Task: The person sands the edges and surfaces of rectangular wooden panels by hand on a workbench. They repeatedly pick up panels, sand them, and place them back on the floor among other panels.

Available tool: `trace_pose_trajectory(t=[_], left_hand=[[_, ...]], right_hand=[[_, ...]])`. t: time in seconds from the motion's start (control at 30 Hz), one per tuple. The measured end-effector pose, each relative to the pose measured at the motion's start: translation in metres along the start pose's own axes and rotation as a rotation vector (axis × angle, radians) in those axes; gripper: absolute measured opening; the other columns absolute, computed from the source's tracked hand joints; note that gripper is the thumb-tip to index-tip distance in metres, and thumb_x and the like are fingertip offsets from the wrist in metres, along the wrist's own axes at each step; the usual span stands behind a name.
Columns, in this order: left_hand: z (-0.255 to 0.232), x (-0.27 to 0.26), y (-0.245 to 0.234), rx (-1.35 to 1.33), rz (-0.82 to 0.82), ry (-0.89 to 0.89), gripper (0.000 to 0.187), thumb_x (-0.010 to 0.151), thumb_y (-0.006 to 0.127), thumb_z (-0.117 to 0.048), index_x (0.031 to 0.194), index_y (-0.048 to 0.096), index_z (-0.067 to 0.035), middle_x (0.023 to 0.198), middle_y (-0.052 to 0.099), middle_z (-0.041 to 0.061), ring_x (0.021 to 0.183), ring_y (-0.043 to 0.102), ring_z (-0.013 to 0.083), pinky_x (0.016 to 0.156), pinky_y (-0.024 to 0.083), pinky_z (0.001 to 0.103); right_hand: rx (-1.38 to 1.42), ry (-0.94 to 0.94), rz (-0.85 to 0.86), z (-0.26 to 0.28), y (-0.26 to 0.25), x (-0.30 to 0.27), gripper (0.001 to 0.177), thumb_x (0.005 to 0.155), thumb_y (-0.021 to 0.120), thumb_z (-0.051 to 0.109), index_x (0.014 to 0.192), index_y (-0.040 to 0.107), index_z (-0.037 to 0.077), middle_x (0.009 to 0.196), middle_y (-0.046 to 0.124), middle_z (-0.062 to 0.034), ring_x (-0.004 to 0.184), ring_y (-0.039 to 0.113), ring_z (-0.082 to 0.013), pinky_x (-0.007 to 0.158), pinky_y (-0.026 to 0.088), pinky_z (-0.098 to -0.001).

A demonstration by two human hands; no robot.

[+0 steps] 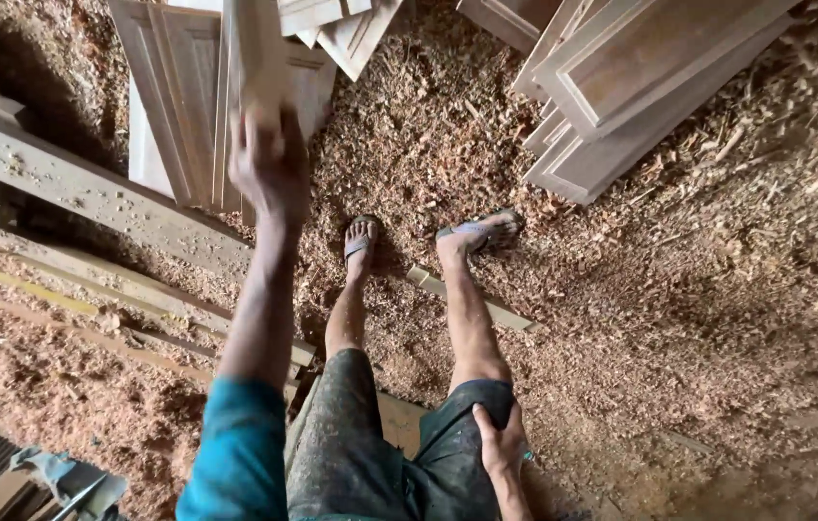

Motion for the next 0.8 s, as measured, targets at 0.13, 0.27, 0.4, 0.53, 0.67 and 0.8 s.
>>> trace_pose_trajectory(t=[0.13, 0.27, 0.4, 0.53, 0.67, 0.8], left_hand=[[0.047, 0.006, 0.103, 0.239, 0.195, 0.189, 0.031, 0.097, 0.069, -0.003, 0.127, 0.069, -0.013, 0.120, 0.067, 0.009, 0.071, 0.067, 0.0128, 0.049, 0.059, 0.022], [0.017, -0.051, 0.194, 0.069, 0.697, 0.019, 0.031, 0.101, 0.061, -0.007, 0.131, 0.063, -0.009, 0.126, 0.065, 0.025, 0.057, 0.066, 0.0077, 0.043, 0.063, 0.020], [-0.011, -0.129, 0.273, -0.284, 0.896, -0.435, 0.033, 0.100, 0.061, -0.012, 0.133, 0.060, -0.011, 0.123, 0.071, 0.014, 0.102, 0.077, 0.0221, 0.081, 0.069, 0.030], [-0.044, -0.172, 0.356, -0.459, 0.921, -0.667, 0.061, 0.087, 0.062, -0.040, 0.136, 0.058, -0.004, 0.127, 0.071, 0.018, 0.107, 0.074, 0.0259, 0.087, 0.063, 0.042], [-0.074, -0.156, 0.412, -0.662, 0.697, -0.674, 0.009, 0.087, 0.046, -0.019, 0.080, 0.052, -0.018, 0.072, 0.050, -0.006, 0.062, 0.042, 0.0072, 0.050, 0.039, 0.022], [-0.087, -0.152, 0.439, -0.746, 0.705, -0.960, 0.072, 0.085, 0.051, -0.009, 0.155, 0.036, -0.009, 0.149, 0.060, 0.013, 0.082, 0.073, 0.0122, 0.048, 0.051, 0.017]], right_hand=[[0.073, -0.012, 0.007, -0.003, 0.003, 0.005, 0.087, 0.070, 0.074, 0.052, 0.147, 0.054, 0.016, 0.137, 0.067, -0.0191, 0.126, 0.063, -0.0368, 0.106, 0.049, -0.0439], [0.142, 0.008, 0.007, 0.001, -0.003, 0.000, 0.084, 0.069, 0.076, 0.046, 0.145, 0.058, 0.015, 0.132, 0.070, -0.0181, 0.123, 0.066, -0.0339, 0.104, 0.052, -0.0425], [0.178, 0.028, 0.033, -0.002, -0.005, 0.005, 0.079, 0.070, 0.078, 0.044, 0.140, 0.061, 0.014, 0.127, 0.073, -0.0178, 0.119, 0.069, -0.0313, 0.099, 0.054, -0.0400], [0.176, 0.007, 0.005, -0.023, -0.004, 0.013, 0.085, 0.066, 0.078, 0.049, 0.142, 0.058, 0.015, 0.130, 0.071, -0.0181, 0.122, 0.066, -0.0340, 0.100, 0.052, -0.0425], [0.199, 0.036, 0.050, -0.020, -0.010, 0.010, 0.087, 0.065, 0.077, 0.050, 0.143, 0.058, 0.018, 0.138, 0.068, -0.0129, 0.127, 0.063, -0.0321, 0.103, 0.050, -0.0418], [0.229, -0.030, 0.034, -0.020, -0.015, 0.014, 0.083, 0.065, 0.077, 0.050, 0.139, 0.061, 0.017, 0.132, 0.071, -0.0141, 0.122, 0.066, -0.0334, 0.100, 0.053, -0.0451]])
Point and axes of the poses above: each hand's wrist, its own x-axis towards the middle knuckle, its own y-axis out of the palm, z = x × y, the point moved 9 cm from there along x, towards the middle knuckle
